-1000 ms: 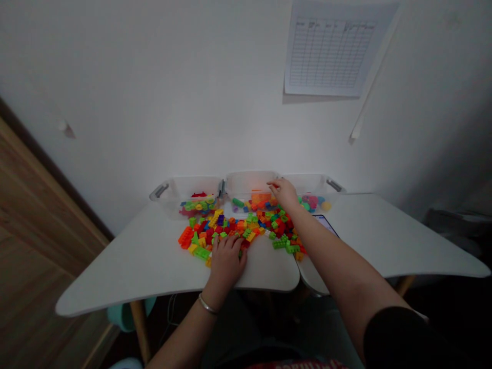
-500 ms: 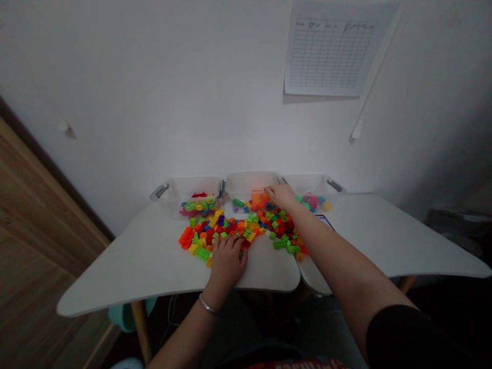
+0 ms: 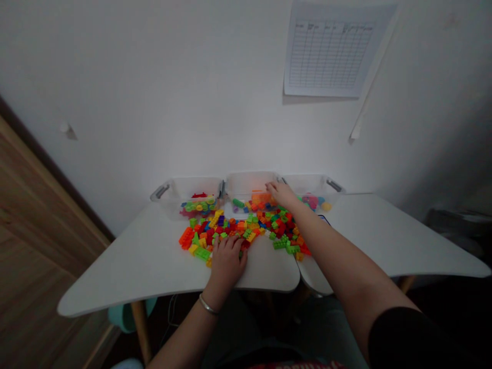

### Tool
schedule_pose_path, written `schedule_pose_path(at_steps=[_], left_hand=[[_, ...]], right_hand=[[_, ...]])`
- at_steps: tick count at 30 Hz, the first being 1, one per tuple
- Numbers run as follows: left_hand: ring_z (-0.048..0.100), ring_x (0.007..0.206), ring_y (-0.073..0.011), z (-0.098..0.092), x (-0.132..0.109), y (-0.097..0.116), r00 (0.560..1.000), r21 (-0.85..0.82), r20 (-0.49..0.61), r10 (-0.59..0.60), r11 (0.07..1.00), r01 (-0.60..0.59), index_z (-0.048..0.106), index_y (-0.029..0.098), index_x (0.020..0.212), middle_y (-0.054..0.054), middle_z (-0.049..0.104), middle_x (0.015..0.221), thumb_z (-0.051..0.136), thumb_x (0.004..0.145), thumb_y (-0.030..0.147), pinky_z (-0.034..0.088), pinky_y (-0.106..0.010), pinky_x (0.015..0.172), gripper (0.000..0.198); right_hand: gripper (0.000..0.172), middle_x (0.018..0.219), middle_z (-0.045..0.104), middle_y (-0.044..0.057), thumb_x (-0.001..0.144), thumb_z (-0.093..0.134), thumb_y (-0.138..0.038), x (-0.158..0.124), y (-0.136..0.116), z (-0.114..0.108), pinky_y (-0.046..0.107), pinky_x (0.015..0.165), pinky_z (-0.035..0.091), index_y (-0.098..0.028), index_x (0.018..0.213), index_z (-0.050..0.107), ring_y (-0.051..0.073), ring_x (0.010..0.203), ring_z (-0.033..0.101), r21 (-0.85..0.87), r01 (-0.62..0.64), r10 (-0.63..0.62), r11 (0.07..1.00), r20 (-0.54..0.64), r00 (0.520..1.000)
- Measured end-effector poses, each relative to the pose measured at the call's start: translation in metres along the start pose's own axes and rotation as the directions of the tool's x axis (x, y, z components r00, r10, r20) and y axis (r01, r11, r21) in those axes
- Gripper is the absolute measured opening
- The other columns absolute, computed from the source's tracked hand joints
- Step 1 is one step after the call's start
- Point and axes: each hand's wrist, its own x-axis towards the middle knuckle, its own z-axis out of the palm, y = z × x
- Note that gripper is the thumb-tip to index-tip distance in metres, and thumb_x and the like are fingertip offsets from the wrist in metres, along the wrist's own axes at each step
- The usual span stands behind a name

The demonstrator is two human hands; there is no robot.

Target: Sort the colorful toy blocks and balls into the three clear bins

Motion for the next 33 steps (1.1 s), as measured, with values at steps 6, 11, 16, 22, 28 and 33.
schedule_pose_path(at_steps=[6,11,16,22,28,33], left_hand=[[0.061,0.106,-0.0283,0.000,0.000,0.000,1.000,0.000,0.010,-0.005,1.000,0.005,0.067,0.021,0.107,-0.008,0.069,0.113,0.050,0.088,0.029,0.028,-0.060,0.111,0.027],[0.061,0.104,-0.0280,0.000,0.000,0.001,1.000,0.001,-0.003,-0.001,1.000,0.001,0.068,0.023,0.106,-0.008,0.070,0.112,0.050,0.088,0.029,0.027,-0.060,0.111,0.026],[0.061,0.104,-0.0283,-0.001,0.000,0.001,1.000,0.014,-0.002,0.001,1.000,-0.001,0.067,0.023,0.107,-0.008,0.069,0.113,0.051,0.088,0.029,0.030,-0.059,0.110,0.026],[0.061,0.104,-0.0278,0.001,0.001,0.000,1.000,0.020,-0.003,0.005,1.000,-0.005,0.068,0.022,0.107,-0.008,0.070,0.112,0.051,0.088,0.029,0.029,-0.058,0.111,0.026],[0.061,0.105,-0.0277,0.000,0.001,0.001,1.000,0.016,-0.002,0.007,1.000,-0.007,0.068,0.022,0.107,-0.008,0.070,0.113,0.051,0.088,0.029,0.028,-0.058,0.112,0.026],[0.061,0.105,-0.0278,-0.001,0.001,0.002,1.000,0.018,0.002,0.003,1.000,-0.003,0.068,0.021,0.107,-0.008,0.070,0.113,0.051,0.089,0.029,0.028,-0.059,0.112,0.026]], right_hand=[[0.042,0.104,0.073,0.008,0.099,0.031,-0.037,-0.017,-0.012,-0.016,0.032,0.093,0.046,-0.017,0.108,0.067,0.019,0.103,0.064,0.403,0.105,0.036,0.909,-0.328,0.944],[0.033,0.103,0.073,0.007,0.095,0.039,-0.031,-0.059,-0.022,0.008,0.033,0.092,0.048,-0.019,0.101,0.069,0.020,0.101,0.065,0.428,0.172,-0.027,0.887,-0.325,0.945],[0.023,0.103,0.073,0.007,0.087,0.051,-0.020,-0.105,-0.023,0.056,0.038,0.095,0.046,-0.021,0.100,0.070,0.023,0.101,0.063,0.201,0.168,-0.137,0.965,-0.157,0.978],[0.027,0.104,0.071,0.007,0.084,0.055,-0.012,-0.131,-0.025,0.081,0.038,0.098,0.042,-0.018,0.106,0.069,0.024,0.104,0.059,0.025,0.251,-0.249,0.968,-0.078,0.965],[0.031,0.105,0.071,0.007,0.084,0.056,-0.011,-0.134,-0.025,0.080,0.038,0.099,0.042,-0.020,0.110,0.069,0.024,0.104,0.056,-0.044,0.282,-0.285,0.958,-0.084,0.955],[0.029,0.105,0.070,0.009,0.086,0.057,-0.015,-0.135,-0.026,0.083,0.040,0.097,0.043,-0.020,0.111,0.069,0.025,0.104,0.055,-0.098,0.275,-0.283,0.956,-0.083,0.955]])
